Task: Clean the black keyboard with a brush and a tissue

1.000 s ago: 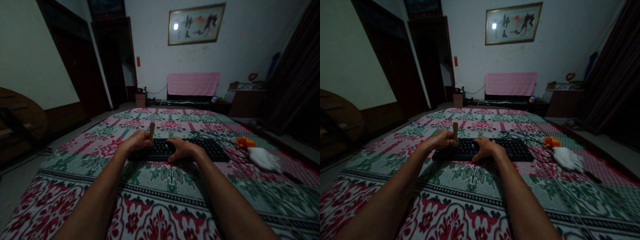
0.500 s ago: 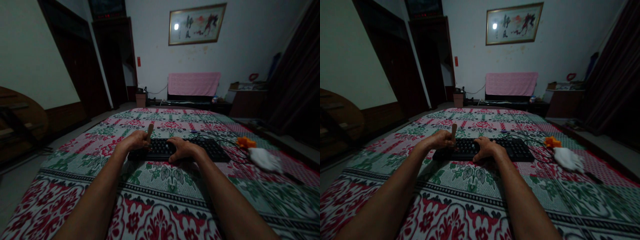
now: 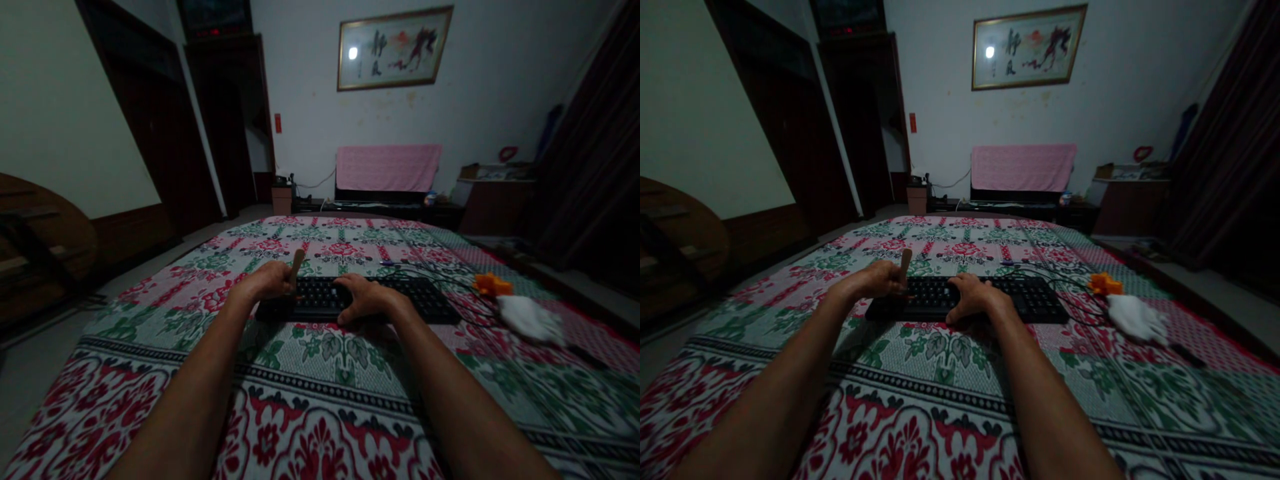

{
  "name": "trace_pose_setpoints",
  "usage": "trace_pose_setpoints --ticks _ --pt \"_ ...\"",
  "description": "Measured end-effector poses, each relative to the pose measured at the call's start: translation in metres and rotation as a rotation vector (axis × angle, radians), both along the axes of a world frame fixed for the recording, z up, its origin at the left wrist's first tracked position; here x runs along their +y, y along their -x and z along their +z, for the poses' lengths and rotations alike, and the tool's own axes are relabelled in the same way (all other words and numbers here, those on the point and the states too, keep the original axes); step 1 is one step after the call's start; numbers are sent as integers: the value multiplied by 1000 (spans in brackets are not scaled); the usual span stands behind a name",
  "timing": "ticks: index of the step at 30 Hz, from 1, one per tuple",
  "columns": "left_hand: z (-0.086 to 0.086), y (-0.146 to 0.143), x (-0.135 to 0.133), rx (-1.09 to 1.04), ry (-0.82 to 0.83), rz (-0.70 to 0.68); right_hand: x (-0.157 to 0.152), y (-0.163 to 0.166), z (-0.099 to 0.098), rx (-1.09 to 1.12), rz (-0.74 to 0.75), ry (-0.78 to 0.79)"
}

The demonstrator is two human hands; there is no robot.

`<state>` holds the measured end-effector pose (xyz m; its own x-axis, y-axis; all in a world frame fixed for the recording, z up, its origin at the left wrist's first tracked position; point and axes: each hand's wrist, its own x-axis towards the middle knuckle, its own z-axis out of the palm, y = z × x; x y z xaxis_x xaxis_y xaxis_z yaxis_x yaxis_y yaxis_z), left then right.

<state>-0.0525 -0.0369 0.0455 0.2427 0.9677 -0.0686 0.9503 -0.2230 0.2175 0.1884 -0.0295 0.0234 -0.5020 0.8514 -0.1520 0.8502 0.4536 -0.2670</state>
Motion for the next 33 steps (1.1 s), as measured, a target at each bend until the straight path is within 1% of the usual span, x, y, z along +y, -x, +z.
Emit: trace_pose_setpoints --ticks 2,5,9,12,14,19,23,26,28,33 --pt "6 3 -2 67 -9 48 -1 1 2 -1 -3 5" --pt "11 3 -3 70 -27 73 -3 1 3 -2 -17 17" --pt "7 3 0 -16 -32 41 -3 2 3 8 -25 11" --pt "4 7 1 -31 -19 62 -2 2 2 6 -20 5" --pt "5 11 0 3 8 86 -2 1 1 5 -19 10" --pt "16 17 -8 110 24 155 -2 2 2 12 -22 13" --pt "18 14 -9 44 -11 156 -3 2 2 5 -25 17" --pt "15 12 -8 -66 9 138 -2 1 2 19 -20 8" --pt "13 14 -7 -82 30 140 -2 1 1 20 -13 4" --pt "14 22 -8 -22 81 252 -2 1 2 12 -5 12"
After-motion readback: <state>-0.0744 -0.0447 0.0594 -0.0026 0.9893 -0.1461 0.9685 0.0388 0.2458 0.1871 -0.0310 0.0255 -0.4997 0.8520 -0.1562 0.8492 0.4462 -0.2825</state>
